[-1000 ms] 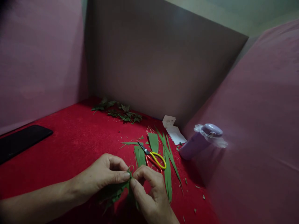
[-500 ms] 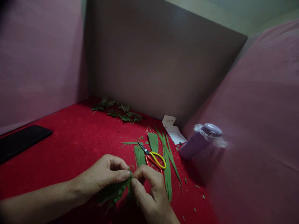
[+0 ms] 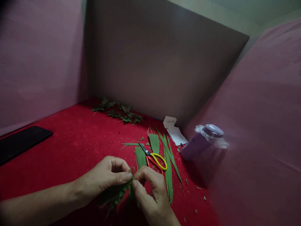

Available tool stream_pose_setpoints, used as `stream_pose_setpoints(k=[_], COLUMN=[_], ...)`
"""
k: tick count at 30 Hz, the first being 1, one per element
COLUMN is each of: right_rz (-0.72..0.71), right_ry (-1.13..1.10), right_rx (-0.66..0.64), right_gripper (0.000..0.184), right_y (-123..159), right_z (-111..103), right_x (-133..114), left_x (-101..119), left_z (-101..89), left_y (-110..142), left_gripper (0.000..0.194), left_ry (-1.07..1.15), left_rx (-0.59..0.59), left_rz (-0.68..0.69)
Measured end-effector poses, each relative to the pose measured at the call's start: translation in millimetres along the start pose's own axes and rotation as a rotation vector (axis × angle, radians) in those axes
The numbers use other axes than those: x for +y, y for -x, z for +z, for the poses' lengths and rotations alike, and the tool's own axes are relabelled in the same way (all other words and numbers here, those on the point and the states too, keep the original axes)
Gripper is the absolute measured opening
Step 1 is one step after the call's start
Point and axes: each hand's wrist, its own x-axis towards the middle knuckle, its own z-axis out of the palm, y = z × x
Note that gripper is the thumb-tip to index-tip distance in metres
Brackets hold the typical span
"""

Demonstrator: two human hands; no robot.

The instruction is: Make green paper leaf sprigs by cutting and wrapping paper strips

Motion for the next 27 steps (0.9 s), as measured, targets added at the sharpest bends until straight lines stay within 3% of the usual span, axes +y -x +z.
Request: stream_pose_setpoints(k=[4,12,20,27], right_rz=[-0.05,-0.175,-0.101,-0.07], right_ry=[0.042,0.159,0.101,0.068], right_rx=[0.022,0.076,0.078,0.047], right_gripper=[0.02,0.017,0.018,0.02], right_y=[-2.0,-2.6,-1.4,-2.1], right_z=[-1.0,1.6,1.5,0.2], right_x=[-1.6,0.1,3.4,4.7], left_x=[0.9,0.5,2.4,-0.6], left_z=[-0.2,3.8,0.9,3.9], left_y=[0.7,-0.3,0.6,-2.1], left_gripper=[0.031,0.03,0.027,0.028], left_ry=[0.009,-0.006,0.018,0.059], left_rx=[-0.028,0.062,0.01,0.087], left_rz=[-0.013,0.0,-0.029,0.014])
